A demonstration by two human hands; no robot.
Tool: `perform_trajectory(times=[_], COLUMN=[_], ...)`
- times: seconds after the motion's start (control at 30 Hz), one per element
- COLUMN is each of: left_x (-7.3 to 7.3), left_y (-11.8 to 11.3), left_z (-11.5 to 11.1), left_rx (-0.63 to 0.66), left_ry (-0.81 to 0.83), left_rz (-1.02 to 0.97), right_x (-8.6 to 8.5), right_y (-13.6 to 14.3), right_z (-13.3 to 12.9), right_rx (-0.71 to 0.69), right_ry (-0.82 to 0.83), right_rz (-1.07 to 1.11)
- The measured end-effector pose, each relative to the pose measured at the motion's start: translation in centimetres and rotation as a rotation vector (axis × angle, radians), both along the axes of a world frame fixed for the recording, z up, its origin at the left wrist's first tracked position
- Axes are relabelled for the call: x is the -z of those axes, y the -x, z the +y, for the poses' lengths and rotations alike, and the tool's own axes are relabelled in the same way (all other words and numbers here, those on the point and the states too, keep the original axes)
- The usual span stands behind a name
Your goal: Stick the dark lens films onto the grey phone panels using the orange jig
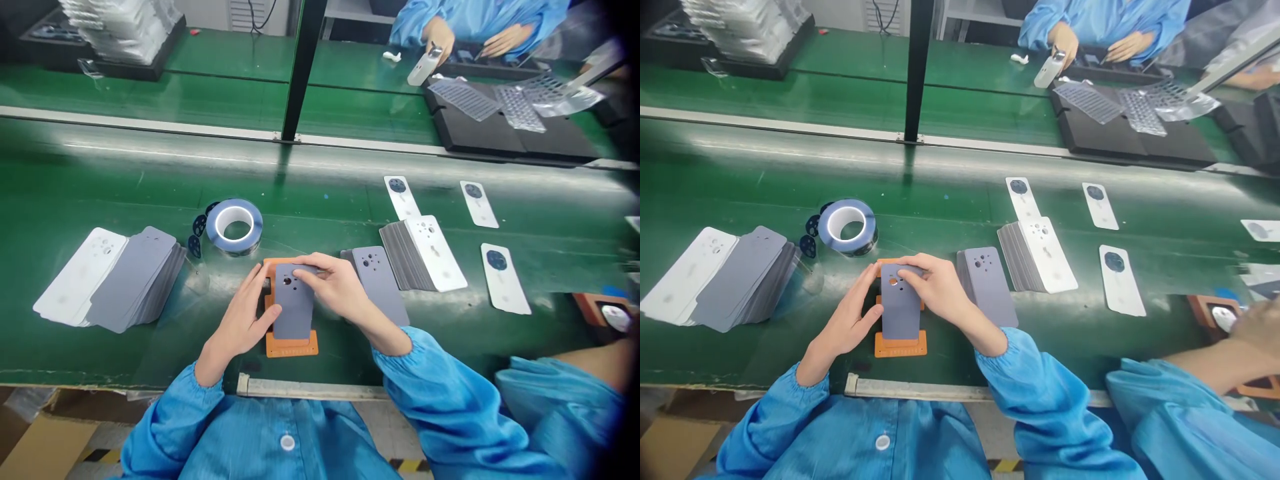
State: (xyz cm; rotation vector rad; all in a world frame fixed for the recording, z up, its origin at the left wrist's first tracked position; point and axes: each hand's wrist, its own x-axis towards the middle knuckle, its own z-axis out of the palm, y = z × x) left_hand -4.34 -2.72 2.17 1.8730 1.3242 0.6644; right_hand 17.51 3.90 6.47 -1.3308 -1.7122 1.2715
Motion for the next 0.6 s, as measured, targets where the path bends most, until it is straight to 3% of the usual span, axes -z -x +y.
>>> perform_trajectory(times=[0.17,0.27,0.43,0.6], left_x=[1.3,1.7,1.2,0.5], left_y=[-0.4,-0.8,-1.1,-1.8], left_z=[-0.4,-0.3,-0.3,-0.1], left_rx=[-0.012,-0.006,0.092,0.116], left_ry=[0.023,-0.003,-0.093,-0.148], left_rz=[0.110,0.173,0.338,0.419], right_x=[2.0,3.0,5.6,6.7], right_y=[0.3,-0.2,-0.1,0.3], right_z=[-0.1,-0.5,-2.4,-4.3], right_rx=[-0.101,-0.137,-0.203,-0.176], right_ry=[-0.139,-0.314,-0.602,-0.623], right_rz=[-0.092,-0.231,-0.627,-0.832])
